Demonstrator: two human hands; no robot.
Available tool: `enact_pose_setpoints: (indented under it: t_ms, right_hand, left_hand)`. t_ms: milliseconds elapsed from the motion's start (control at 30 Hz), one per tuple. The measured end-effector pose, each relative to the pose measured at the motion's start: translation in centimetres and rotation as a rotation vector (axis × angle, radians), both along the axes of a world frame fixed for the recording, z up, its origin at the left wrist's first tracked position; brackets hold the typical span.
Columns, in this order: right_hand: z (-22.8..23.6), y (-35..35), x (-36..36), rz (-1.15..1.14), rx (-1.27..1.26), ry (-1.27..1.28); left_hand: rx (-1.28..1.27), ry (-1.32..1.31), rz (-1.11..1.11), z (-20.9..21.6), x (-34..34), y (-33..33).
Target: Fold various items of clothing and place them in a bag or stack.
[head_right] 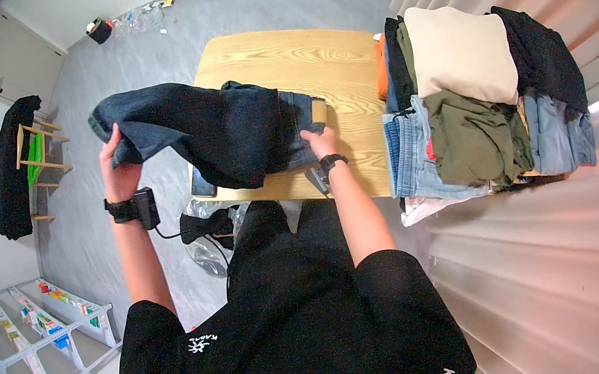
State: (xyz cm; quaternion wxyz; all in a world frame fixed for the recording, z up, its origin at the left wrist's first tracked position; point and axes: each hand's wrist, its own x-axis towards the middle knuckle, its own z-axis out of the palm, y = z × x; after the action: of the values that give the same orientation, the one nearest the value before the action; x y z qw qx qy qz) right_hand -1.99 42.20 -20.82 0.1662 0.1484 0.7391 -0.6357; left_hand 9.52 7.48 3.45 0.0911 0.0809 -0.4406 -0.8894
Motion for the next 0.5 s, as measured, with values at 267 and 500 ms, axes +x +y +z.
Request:
enact_pose_setpoints:
  t_ms: [267,500]
  right_hand:
    - [14.9,11.5,-0.2,-0.259,0.514,0.656]
    - [18.9,19.4,1.4,-0.283,0.542,0.654]
  left_hand:
    - [-0.587,0.097,0.285,3.1,0.1,-11.8]
    - [-1.015,-0.414,0.247,-10.1,-1.2,-15.8]
